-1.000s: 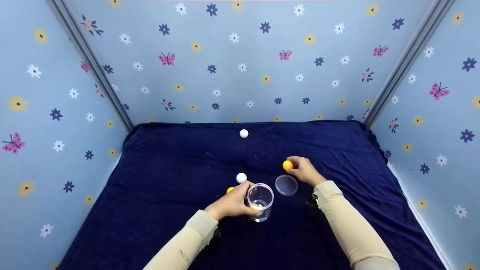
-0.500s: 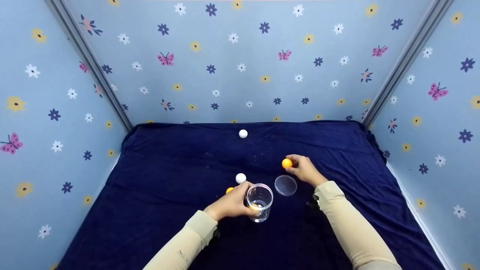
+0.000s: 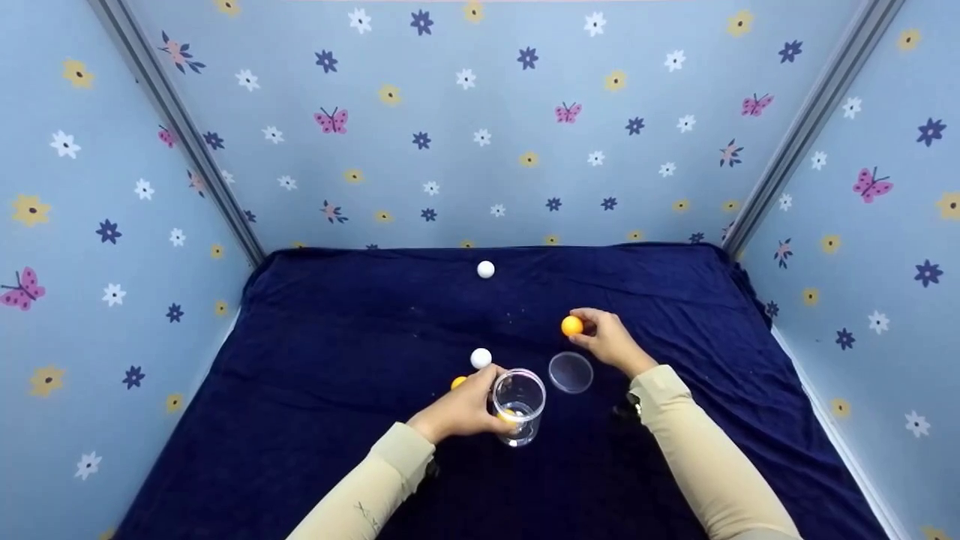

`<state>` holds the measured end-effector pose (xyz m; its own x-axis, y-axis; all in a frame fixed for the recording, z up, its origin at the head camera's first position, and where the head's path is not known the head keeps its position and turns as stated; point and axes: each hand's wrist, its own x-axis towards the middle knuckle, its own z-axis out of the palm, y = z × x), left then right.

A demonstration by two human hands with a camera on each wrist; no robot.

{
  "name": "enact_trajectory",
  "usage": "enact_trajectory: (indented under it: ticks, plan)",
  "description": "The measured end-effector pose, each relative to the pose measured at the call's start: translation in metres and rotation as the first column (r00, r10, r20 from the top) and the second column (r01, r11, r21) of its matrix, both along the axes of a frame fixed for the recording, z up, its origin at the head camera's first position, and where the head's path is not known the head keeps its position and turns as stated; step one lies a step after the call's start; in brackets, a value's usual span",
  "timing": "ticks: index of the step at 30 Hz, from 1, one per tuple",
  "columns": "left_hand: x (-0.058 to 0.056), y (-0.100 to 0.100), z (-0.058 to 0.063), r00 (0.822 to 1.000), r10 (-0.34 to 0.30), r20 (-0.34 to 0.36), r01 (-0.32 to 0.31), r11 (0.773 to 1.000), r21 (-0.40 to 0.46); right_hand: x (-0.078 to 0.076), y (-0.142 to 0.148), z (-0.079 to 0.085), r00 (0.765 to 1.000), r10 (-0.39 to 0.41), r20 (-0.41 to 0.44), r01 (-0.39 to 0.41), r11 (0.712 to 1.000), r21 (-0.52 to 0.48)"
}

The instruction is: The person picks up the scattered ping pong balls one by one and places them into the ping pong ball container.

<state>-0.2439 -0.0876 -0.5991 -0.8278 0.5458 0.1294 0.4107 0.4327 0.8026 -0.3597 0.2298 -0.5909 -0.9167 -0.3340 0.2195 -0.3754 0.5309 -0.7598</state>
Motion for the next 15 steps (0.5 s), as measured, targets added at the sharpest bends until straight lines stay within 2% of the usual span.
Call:
enact_trajectory:
  ticks: [15]
  plan:
    - [0.002, -0.001, 0.002, 1.000, -0.007, 0.008, 0.007, 1.000, 0.008, 0.012, -0.005, 0.004, 0.999, 0.008, -0.045, -0.008, 1.000, 0.007]
